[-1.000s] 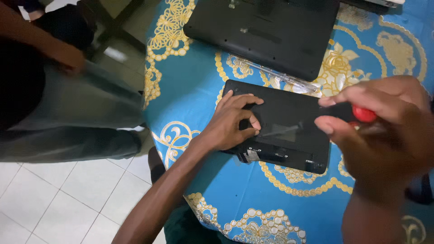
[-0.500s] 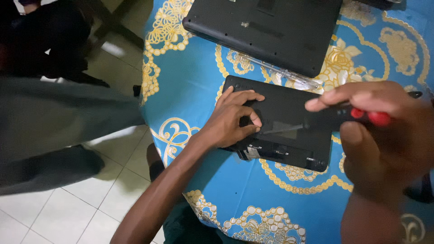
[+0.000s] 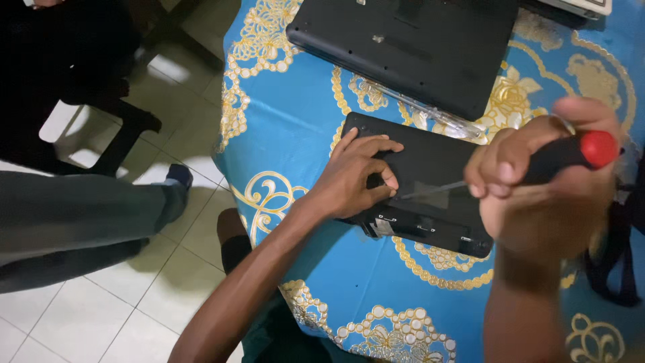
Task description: The person uses a screwdriver to remove screws from the back panel of a laptop, then pries open the casing to reveal the internal components.
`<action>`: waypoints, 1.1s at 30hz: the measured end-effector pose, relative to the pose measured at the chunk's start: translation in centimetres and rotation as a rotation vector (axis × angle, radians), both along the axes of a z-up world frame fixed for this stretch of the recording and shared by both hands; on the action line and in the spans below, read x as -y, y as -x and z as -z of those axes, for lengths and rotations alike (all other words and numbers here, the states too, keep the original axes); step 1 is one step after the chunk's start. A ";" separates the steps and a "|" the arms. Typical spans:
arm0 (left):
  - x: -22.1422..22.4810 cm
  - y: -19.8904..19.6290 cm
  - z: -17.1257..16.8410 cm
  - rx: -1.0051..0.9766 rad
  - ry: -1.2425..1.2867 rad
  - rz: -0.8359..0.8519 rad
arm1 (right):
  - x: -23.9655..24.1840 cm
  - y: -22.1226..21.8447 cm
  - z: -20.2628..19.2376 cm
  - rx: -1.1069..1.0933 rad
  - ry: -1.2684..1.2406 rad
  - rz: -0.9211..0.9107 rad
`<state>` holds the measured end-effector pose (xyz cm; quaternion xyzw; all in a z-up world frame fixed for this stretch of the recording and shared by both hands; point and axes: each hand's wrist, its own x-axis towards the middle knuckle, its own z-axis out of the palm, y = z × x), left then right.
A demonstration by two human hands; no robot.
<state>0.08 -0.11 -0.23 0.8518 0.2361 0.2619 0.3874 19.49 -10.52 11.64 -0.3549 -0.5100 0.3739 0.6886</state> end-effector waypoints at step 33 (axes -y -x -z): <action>-0.2 -0.5 1.9 0.008 -0.067 -0.019 | -2.4 3.2 -0.5 -0.045 -0.166 -0.056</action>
